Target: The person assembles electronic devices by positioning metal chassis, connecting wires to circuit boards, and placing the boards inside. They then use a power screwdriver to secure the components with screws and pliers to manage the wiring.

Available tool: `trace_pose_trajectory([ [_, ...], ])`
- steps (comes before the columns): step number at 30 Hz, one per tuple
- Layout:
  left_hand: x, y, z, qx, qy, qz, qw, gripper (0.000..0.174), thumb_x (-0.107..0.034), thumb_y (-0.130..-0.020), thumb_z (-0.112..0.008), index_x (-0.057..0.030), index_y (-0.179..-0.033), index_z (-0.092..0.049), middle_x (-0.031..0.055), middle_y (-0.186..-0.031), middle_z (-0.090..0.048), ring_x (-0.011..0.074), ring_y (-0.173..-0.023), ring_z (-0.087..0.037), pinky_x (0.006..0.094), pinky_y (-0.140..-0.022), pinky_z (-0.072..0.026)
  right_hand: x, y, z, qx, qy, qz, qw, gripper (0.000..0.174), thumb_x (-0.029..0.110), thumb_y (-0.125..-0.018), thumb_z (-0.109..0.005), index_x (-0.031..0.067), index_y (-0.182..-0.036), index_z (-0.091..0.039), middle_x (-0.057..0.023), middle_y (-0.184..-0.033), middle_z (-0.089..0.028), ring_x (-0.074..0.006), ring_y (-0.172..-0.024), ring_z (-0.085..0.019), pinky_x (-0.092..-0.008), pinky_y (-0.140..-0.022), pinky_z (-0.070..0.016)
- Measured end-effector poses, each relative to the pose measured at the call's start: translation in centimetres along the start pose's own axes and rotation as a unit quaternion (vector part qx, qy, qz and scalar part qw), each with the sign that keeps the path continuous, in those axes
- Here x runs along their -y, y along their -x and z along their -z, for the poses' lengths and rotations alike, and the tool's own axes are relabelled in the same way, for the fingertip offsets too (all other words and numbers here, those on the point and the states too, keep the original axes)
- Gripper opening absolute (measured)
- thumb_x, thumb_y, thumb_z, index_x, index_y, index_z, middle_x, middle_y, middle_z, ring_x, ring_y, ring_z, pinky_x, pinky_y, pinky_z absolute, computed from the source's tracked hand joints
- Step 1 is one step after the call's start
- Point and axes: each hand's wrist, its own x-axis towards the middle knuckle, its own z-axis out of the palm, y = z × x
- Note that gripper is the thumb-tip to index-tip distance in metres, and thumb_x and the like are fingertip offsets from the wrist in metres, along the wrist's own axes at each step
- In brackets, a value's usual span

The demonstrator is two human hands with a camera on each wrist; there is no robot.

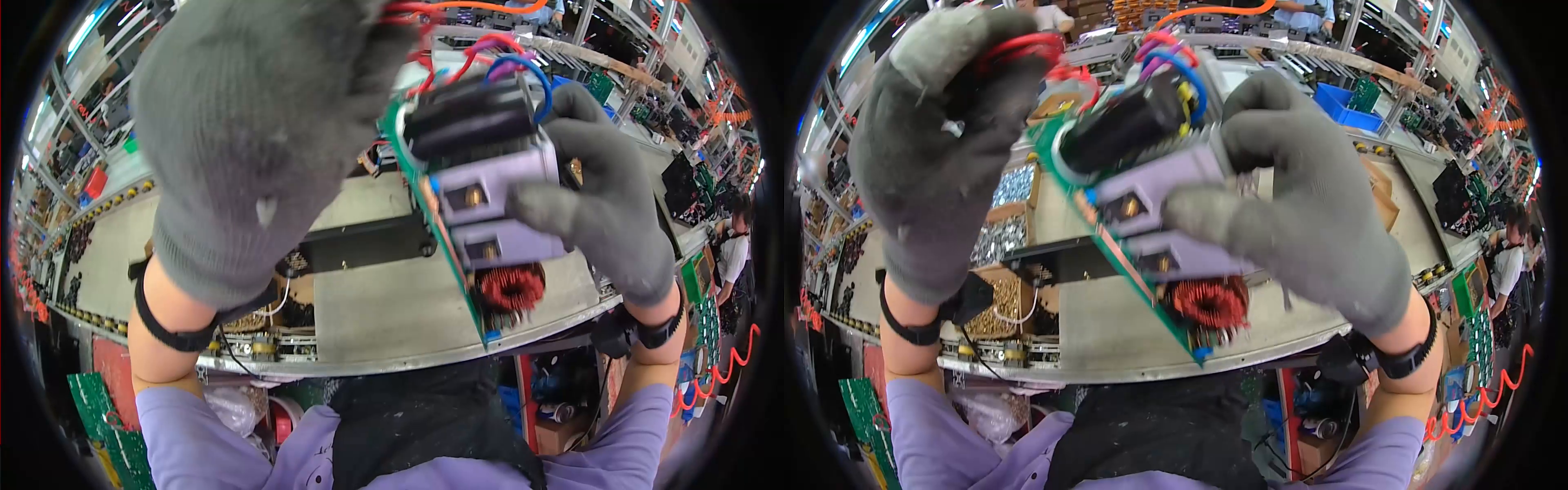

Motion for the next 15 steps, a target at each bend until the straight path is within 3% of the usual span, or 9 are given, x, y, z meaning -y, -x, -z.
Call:
trace_pose_trajectory([
  [2,-2.1,2.4,3.1,0.118,-0.121,0.111,0.979,0.030,0.001,-0.078,-0.072,-0.0061,-0.107,-0.066,0.0080,-0.094,-0.070,0.0159,-0.080,-0.067,0.0292,-0.070,-0.0539,1.1,2.0,-1.0,0.074,0.009,0.014,0.997,0.048,0.038,-0.066,-0.083,-0.0023,-0.087,-0.068,-0.0053,-0.094,-0.048,-0.0193,-0.093,-0.047,-0.0320,-0.087,-0.0377],
  [3,-2.9,3.7,4.0,0.144,-0.186,0.123,0.964,0.028,0.001,-0.077,-0.070,-0.0076,-0.103,-0.067,0.0073,-0.091,-0.070,0.0157,-0.075,-0.066,0.0289,-0.067,-0.0530,2.4,2.9,-2.0,0.095,0.059,0.046,0.993,0.045,0.036,-0.064,-0.084,-0.0012,-0.082,-0.065,-0.0060,-0.093,-0.047,-0.0204,-0.089,-0.046,-0.0322,-0.082,-0.0375],
  [5,-6.6,6.6,5.7,0.182,-0.123,0.344,0.913,0.017,0.000,-0.081,-0.063,-0.0062,-0.097,-0.067,0.0080,-0.075,-0.062,0.0130,-0.063,-0.058,0.0272,-0.060,-0.0481,2.2,4.3,-4.0,0.126,0.025,0.037,0.991,0.041,0.031,-0.063,-0.083,-0.0004,-0.074,-0.060,-0.0076,-0.091,-0.046,-0.0202,-0.085,-0.046,-0.0319,-0.076,-0.0380],
  [7,-9.1,9.9,7.2,0.246,-0.059,0.465,0.849,0.018,-0.001,-0.084,-0.059,-0.0038,-0.100,-0.067,0.0089,-0.071,-0.061,0.0108,-0.058,-0.054,0.0269,-0.056,-0.0440,1.8,5.3,-5.8,0.156,0.042,0.032,0.986,0.040,0.029,-0.062,-0.083,-0.0003,-0.070,-0.057,-0.0094,-0.089,-0.048,-0.0223,-0.081,-0.049,-0.0331,-0.072,-0.0401],
  [8,-10.2,12.0,7.1,0.228,-0.022,0.527,0.819,0.018,-0.008,-0.082,-0.063,-0.0120,-0.098,-0.069,0.0116,-0.058,-0.059,0.0248,-0.048,-0.059,0.0359,-0.048,-0.0446,1.6,6.0,-6.9,0.163,0.058,0.035,0.984,0.039,0.028,-0.062,-0.082,-0.0003,-0.068,-0.056,-0.0103,-0.088,-0.049,-0.0236,-0.079,-0.051,-0.0341,-0.071,-0.0412],
  [9,-10.9,14.2,7.1,0.203,0.001,0.534,0.821,0.019,-0.007,-0.083,-0.062,-0.0119,-0.099,-0.070,0.0110,-0.056,-0.057,0.0230,-0.047,-0.057,0.0351,-0.047,-0.0435,1.8,6.4,-8.0,0.170,0.082,0.041,0.981,0.031,0.023,-0.060,-0.080,0.0020,-0.063,-0.057,-0.0124,-0.088,-0.056,-0.0316,-0.076,-0.058,-0.0417,-0.064,-0.0462],
  [12,-12.9,18.8,7.5,0.231,0.038,0.581,0.780,0.018,-0.006,-0.083,-0.063,-0.0104,-0.099,-0.070,0.0121,-0.064,-0.061,0.0258,-0.054,-0.060,0.0365,-0.052,-0.0461,0.7,7.4,-11.2,0.228,0.128,0.067,0.963,0.030,0.028,-0.062,-0.079,0.0031,-0.066,-0.062,-0.0114,-0.091,-0.057,-0.0294,-0.081,-0.057,-0.0416,-0.073,-0.0445],
  [14,-13.5,21.1,7.9,0.277,0.065,0.630,0.723,0.020,-0.006,-0.082,-0.064,-0.0100,-0.101,-0.069,0.0123,-0.068,-0.062,0.0272,-0.059,-0.062,0.0375,-0.056,-0.0479,0.2,7.6,-13.2,0.258,0.144,0.093,0.951,0.030,0.029,-0.063,-0.078,0.0031,-0.069,-0.064,-0.0113,-0.093,-0.057,-0.0284,-0.085,-0.057,-0.0415,-0.075,-0.0435],
  [15,-13.8,22.1,8.0,0.275,0.058,0.627,0.727,0.022,-0.005,-0.082,-0.064,-0.0094,-0.103,-0.068,0.0128,-0.074,-0.065,0.0276,-0.063,-0.063,0.0376,-0.057,-0.0485,-0.1,7.7,-14.2,0.277,0.166,0.113,0.940,0.031,0.031,-0.064,-0.077,0.0030,-0.073,-0.067,-0.0113,-0.095,-0.057,-0.0274,-0.089,-0.057,-0.0415,-0.078,-0.0425],
])
